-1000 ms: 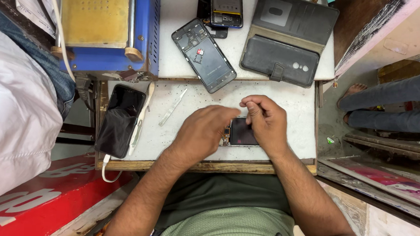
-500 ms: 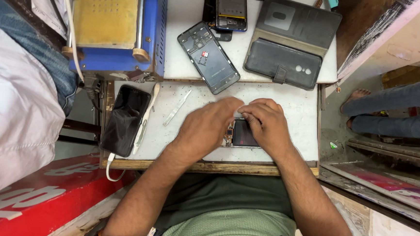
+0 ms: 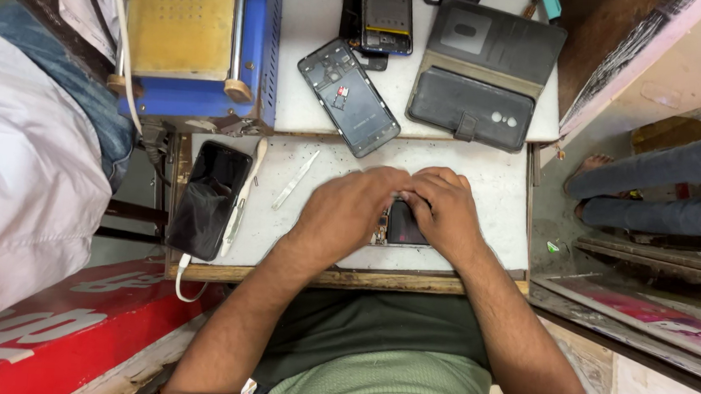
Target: The person repairs a smartphone at a cluttered workbench. They handle the phone, separate its back cover and frame, lift out internal components by hand, then use a screwdriver and tweezers to work on the exposed board and reposition parts inside the open device.
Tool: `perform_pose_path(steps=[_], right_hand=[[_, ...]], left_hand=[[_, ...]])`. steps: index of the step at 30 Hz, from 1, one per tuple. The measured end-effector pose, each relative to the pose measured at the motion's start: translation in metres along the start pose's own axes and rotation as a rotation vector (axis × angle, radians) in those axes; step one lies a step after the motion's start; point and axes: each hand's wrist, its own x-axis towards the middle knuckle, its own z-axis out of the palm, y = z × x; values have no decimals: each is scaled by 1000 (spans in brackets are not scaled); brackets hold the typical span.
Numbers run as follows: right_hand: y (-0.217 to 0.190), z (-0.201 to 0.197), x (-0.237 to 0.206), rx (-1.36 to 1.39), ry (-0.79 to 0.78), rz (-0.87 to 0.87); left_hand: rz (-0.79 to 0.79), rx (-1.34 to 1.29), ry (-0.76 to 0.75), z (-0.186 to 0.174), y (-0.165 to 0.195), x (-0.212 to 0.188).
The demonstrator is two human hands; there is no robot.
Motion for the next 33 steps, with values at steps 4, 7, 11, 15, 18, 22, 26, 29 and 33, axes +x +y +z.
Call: perform_pose_path(steps=[4, 7, 11, 15, 18, 22, 26, 29, 33], right_hand=[[-1, -1, 1, 8, 9, -11], [-3, -1, 3, 1, 5, -22], [-5, -2, 1, 2, 9, -14], [-5, -2, 2, -2, 2, -12], [-3, -1, 2, -15, -6, -20], [-1, 1, 1, -29, -18, -4], [0, 2, 2, -32, -33, 1], [0, 1, 2, -35, -38, 2], [0, 2, 1, -41, -39, -4]], left_hand=[[2, 261, 105, 7, -1, -2], [-47, 185, 157, 11, -9, -6], [-32, 159, 216, 18, -15, -13], [-38, 150, 222, 22, -19, -16], [-36, 154, 217, 23, -20, -16], [-33, 164, 201, 24, -21, -15], [-37, 184, 185, 25, -21, -15], [-21, 189, 201, 26, -21, -16], [-33, 199, 193, 26, -21, -15]])
